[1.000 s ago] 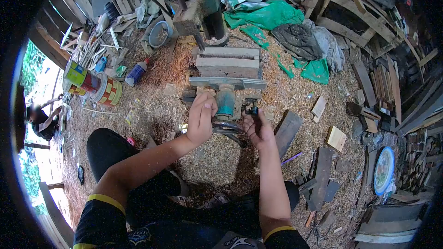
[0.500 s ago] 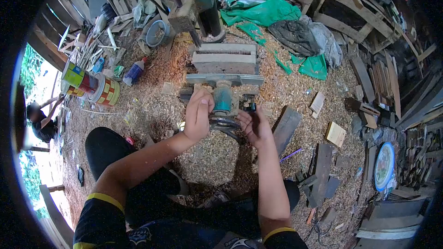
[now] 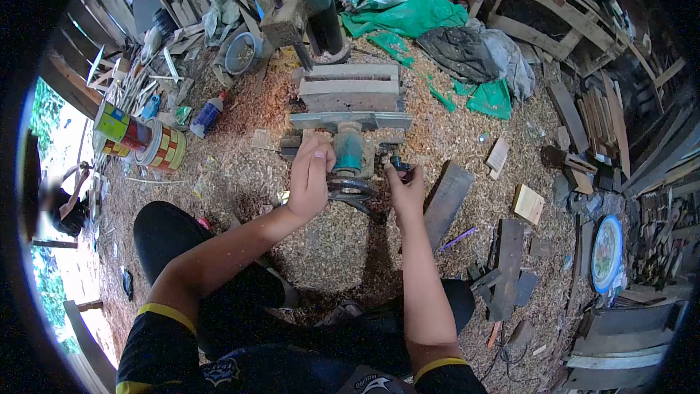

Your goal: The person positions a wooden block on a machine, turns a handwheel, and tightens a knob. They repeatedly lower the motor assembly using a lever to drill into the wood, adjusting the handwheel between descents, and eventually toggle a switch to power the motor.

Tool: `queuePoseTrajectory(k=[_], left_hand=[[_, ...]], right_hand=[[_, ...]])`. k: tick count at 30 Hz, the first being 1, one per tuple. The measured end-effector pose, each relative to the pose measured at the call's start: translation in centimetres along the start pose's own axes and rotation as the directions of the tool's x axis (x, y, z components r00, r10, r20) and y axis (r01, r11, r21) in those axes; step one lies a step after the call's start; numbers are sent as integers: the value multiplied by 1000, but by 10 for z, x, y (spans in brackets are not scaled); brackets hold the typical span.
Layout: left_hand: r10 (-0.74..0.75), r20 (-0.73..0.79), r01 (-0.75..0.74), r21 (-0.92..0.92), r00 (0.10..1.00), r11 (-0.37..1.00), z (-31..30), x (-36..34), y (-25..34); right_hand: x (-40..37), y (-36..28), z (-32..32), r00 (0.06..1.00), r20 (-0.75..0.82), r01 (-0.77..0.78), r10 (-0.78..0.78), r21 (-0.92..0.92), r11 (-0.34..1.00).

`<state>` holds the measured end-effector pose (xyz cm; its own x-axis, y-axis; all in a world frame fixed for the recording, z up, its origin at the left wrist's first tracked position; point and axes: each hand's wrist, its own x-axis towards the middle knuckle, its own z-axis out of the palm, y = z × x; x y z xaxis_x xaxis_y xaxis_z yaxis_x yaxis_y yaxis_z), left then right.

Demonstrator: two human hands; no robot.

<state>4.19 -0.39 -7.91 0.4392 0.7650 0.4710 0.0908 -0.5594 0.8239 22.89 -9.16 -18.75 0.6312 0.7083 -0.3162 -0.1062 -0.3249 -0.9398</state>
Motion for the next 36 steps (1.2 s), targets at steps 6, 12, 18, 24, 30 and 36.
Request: queuePoseTrajectory(k=[6,12,18,24,30,36], left_hand=[[6,-8,-5,25,1000,1000,-2,3,4],[-24,20,24,10,1000,1000,-4,3,1],[-34,94,32,15,995,999,-9,3,2],[-12,117,15,-19,993,1000,-10,4,-3],[26,130,-18,-58,991,998,-11,7,-3],[53,134,-68,106,990,992,-12,15,13]], right_hand=[[11,12,-1,896,317,-443,312,683,580],[11,9,-3,871,347,-491,348,583,648],[1,12,4,872,386,-487,301,743,459],[-1,-3,2,807,469,-576,358,758,307],[1,19,20,980,-179,-76,82,39,996],[4,-13,1,995,-50,-94,86,-202,975]])
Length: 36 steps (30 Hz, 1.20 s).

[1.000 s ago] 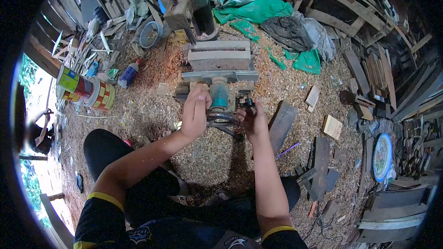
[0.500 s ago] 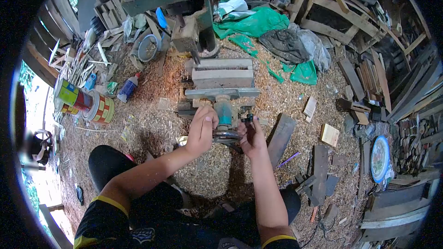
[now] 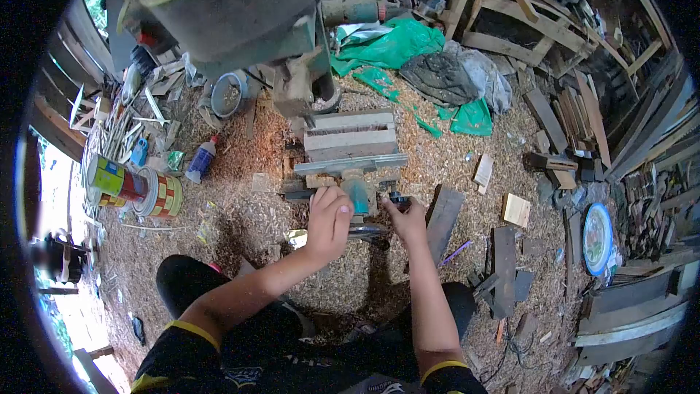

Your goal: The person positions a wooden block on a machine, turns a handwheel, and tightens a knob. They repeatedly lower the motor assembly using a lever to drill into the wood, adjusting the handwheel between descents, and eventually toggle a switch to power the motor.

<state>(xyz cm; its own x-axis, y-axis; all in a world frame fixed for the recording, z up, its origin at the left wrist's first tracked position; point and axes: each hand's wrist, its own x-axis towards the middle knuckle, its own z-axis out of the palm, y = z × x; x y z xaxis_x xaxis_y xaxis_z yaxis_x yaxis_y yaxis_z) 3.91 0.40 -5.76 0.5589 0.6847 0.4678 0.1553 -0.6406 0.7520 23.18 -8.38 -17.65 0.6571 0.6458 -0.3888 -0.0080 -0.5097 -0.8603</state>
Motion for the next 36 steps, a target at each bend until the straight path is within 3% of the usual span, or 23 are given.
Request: queuePoseTrajectory(k=[1,5,7,8,11,15,17,18,19,20,21,23,24,25,27,28,29,31,32,36], left_hand=[[10,-4,-10,144,1000,990,0,6,9],[45,86,-56,120,995,991,2,24,37],[-61,114,34,230,992,973,10,22,34],[-37,106,5,287,994,958,11,24,36],[-37,107,-8,390,994,921,17,30,41],[-94,142,29,408,985,912,15,37,45],[-139,168,58,417,976,907,12,40,49],[-127,172,48,404,977,913,11,41,49],[-111,175,34,394,978,918,12,43,48],[-139,187,49,419,973,907,12,43,47],[-152,191,58,425,970,903,13,41,44],[-145,148,69,429,978,901,16,37,40],[-169,163,81,441,972,894,15,40,42],[-186,155,99,445,970,890,16,38,42],[-167,156,84,436,974,896,15,39,42],[-167,144,89,434,975,897,14,45,47],[-175,135,101,435,975,895,13,48,50],[-199,117,128,441,973,888,13,48,53],[-229,123,149,456,966,877,13,49,54],[-320,94,244,461,943,853,18,42,53]], right_hand=[[1,-7,-1,1000,-3,2,-2,-41,999],[15,2,-1,983,118,-144,143,3,990],[6,-6,3,998,-44,36,-44,-176,984],[-8,-19,2,978,-125,126,-167,-281,951],[-15,-17,17,948,-214,177,-235,-258,950],[-16,-29,12,965,-163,152,-207,-298,942],[-12,-31,0,972,-105,170,-212,-317,933],[-9,-33,-9,991,10,133,-135,-232,964],[-1,-31,-16,989,130,87,-68,-146,985],[9,-22,-20,975,206,-84,79,18,996],[18,-16,-25,972,216,-95,88,18,995],[35,-14,-38,801,547,-376,244,142,916],[40,-21,-42,692,625,-512,361,73,856],[41,-28,-46,680,633,-517,370,57,854],[42,-45,-55,692,647,-404,321,-22,914],[50,23,-33,757,585,-384,291,39,922],[51,12,-39,752,590,-383,294,28,923],[47,-29,-49,735,563,-321,379,-203,925],[44,-48,-51,768,564,-213,303,-221,952],[64,7,-37,696,636,-134,333,-341,930]])
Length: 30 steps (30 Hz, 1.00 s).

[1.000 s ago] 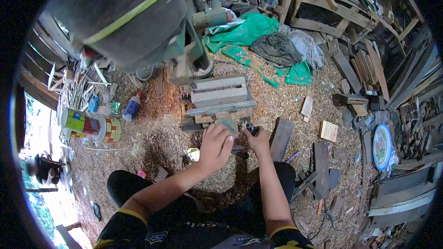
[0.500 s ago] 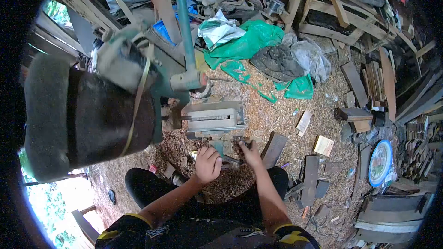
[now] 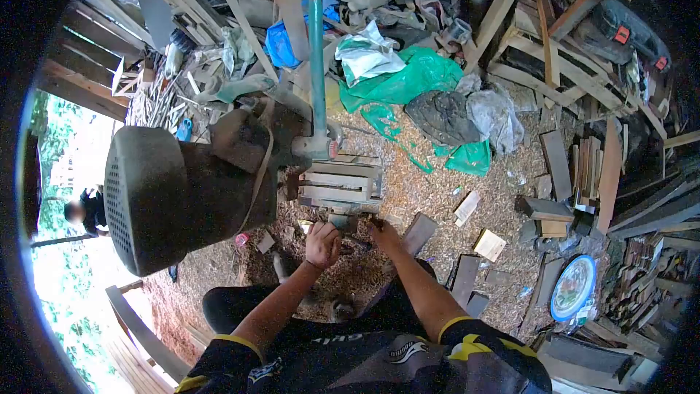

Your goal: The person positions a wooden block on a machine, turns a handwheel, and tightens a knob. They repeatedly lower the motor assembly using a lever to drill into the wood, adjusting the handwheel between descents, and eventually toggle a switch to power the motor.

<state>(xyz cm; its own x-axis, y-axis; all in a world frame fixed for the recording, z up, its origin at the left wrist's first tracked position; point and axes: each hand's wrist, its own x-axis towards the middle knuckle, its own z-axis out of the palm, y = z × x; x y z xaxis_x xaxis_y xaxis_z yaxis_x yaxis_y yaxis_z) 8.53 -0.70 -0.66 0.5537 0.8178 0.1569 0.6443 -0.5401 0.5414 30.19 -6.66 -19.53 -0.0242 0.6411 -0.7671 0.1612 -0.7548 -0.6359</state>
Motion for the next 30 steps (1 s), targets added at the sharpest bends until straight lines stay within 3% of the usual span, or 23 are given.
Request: queuePoseTrajectory(k=[3,5,11,12,13,15,16,19,23,25,27,30], left_hand=[[26,-51,-24,36,998,999,0,-1,1],[39,-56,-35,61,998,998,-2,-2,1],[72,-129,-63,74,989,995,5,-13,0],[82,-134,-70,86,988,994,8,-16,-2],[95,-139,-82,99,986,992,9,-17,-4],[115,-148,-102,91,982,991,10,-18,-4],[148,-184,-130,108,972,986,12,-20,-6],[216,-268,-186,135,939,973,16,-27,-8],[197,-279,-166,128,940,978,17,-33,-8],[222,-300,-193,123,928,973,16,-34,-10],[231,-282,-203,123,931,971,18,-35,-16],[175,-214,-165,61,961,984,21,-33,-22]], right_hand=[[9,11,-5,998,-11,68,-67,110,992],[-8,-4,-17,981,172,23,-86,341,940],[-30,-17,-11,980,171,19,-103,434,901],[5,17,-3,990,98,60,-104,373,926],[10,23,0,990,83,78,-116,368,927],[15,24,3,990,-94,127,-108,224,966],[6,16,13,918,-336,236,-212,32,971],[-15,-1,27,894,-404,254,-194,101,962],[2,4,29,853,-504,212,-134,101,972],[13,3,23,870,-489,97,-60,50,994],[4,-1,25,870,-487,123,-77,64,990],[-10,-10,22,969,-246,62,33,366,929]])
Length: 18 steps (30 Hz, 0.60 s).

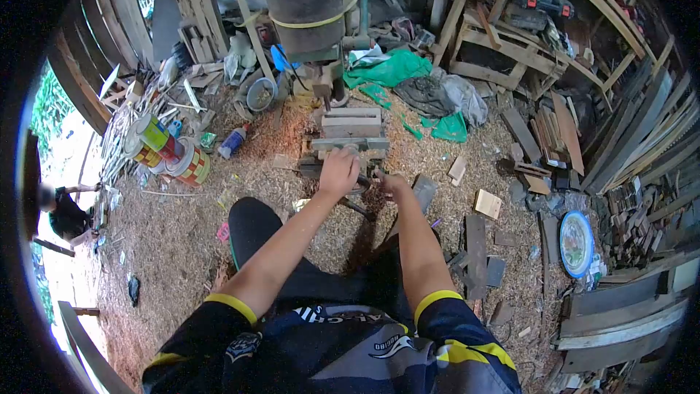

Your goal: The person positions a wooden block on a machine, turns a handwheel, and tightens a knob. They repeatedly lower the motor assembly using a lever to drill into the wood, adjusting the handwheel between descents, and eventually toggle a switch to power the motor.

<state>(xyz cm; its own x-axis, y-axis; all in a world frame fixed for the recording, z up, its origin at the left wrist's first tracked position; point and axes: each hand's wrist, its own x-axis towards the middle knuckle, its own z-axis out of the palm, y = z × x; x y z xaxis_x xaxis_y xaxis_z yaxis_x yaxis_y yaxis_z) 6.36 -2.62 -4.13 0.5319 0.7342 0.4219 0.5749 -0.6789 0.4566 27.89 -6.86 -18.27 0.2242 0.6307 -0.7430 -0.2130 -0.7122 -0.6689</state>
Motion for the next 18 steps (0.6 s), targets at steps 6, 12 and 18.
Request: queuePoseTrajectory(k=[6,12,18], left_hand=[[30,13,-30,-37,999,999,2,4,-4],[97,-81,-102,-69,992,992,2,5,-3],[116,-86,-123,-80,989,989,-4,8,1]], right_hand=[[59,20,1,1000,1,23,-23,-2,1000],[-13,3,70,546,-508,265,-666,-650,712],[-18,12,-12,928,263,77,-263,556,828]])
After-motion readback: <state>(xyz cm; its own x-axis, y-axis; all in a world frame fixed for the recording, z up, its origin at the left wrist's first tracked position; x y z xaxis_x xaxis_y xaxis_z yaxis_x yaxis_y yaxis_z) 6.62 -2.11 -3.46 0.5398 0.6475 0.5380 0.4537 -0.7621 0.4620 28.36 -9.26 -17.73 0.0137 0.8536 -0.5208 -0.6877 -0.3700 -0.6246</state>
